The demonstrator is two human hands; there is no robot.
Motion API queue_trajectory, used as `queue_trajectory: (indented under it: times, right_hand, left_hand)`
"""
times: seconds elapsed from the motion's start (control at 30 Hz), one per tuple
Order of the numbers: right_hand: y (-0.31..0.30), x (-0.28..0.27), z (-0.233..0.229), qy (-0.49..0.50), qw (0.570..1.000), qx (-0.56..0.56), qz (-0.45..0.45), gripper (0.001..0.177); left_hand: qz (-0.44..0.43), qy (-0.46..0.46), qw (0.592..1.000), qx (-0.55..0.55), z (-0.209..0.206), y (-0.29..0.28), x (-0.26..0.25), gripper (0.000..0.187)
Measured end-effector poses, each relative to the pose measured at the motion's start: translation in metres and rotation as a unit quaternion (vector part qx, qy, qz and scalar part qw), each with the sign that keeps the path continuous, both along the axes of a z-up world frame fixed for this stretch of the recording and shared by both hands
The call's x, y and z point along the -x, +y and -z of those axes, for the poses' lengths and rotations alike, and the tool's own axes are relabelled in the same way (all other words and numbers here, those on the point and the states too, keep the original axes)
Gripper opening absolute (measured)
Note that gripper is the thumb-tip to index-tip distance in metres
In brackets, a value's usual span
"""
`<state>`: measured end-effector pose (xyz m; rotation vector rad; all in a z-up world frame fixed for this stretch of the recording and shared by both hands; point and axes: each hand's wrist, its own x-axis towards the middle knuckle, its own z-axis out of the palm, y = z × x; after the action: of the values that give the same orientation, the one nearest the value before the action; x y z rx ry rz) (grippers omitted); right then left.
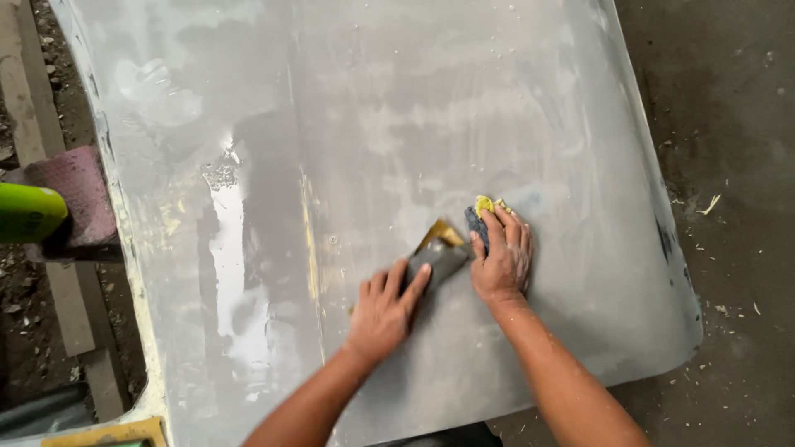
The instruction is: The person scrubs a large, flat, grey surface using a yellow sponge in one hand and a dark rectangular block in the other. They periodically dip the sponge into a green bucket of water to rinse it before resuming the scrubbing motion across the surface.
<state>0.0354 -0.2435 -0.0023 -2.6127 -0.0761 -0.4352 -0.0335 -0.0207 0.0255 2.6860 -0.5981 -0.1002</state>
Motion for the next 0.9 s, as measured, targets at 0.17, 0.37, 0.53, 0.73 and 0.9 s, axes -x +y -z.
queue_trajectory:
  times: [0.17,0.37,0.53,0.73,0.9]
  right_hand:
    - [-0.003,-0.003,0.008,-0.004,1.0,0.019,0.012,0.046]
    - [0.007,-0.001,0.004,0.005,0.999,0.027,0.026,0.046]
    - [0.018,-0.018,0.008,-0.01,0.999,0.011,0.052,0.044]
    - [0.022,-0.029,0.009,-0.016,0.997,-0.003,0.078,0.041]
    - [0.023,-0.025,0.009,-0.024,0.997,-0.006,0.076,0.037]
  left_hand:
    - [-0.061,-0.044,0.997,-0.036,0.006,0.0,-0.16,0.077]
    - [-0.152,-0.079,0.985,-0.032,0.012,-0.002,-0.219,0.078]
    - [-0.075,-0.017,0.997,0.019,0.0,0.011,-0.051,0.084]
    - [-0.003,0.008,1.0,0.013,0.011,0.015,-0.047,0.073]
    - [-0.094,-0.122,0.988,-0.027,0.031,-0.016,-0.216,0.075]
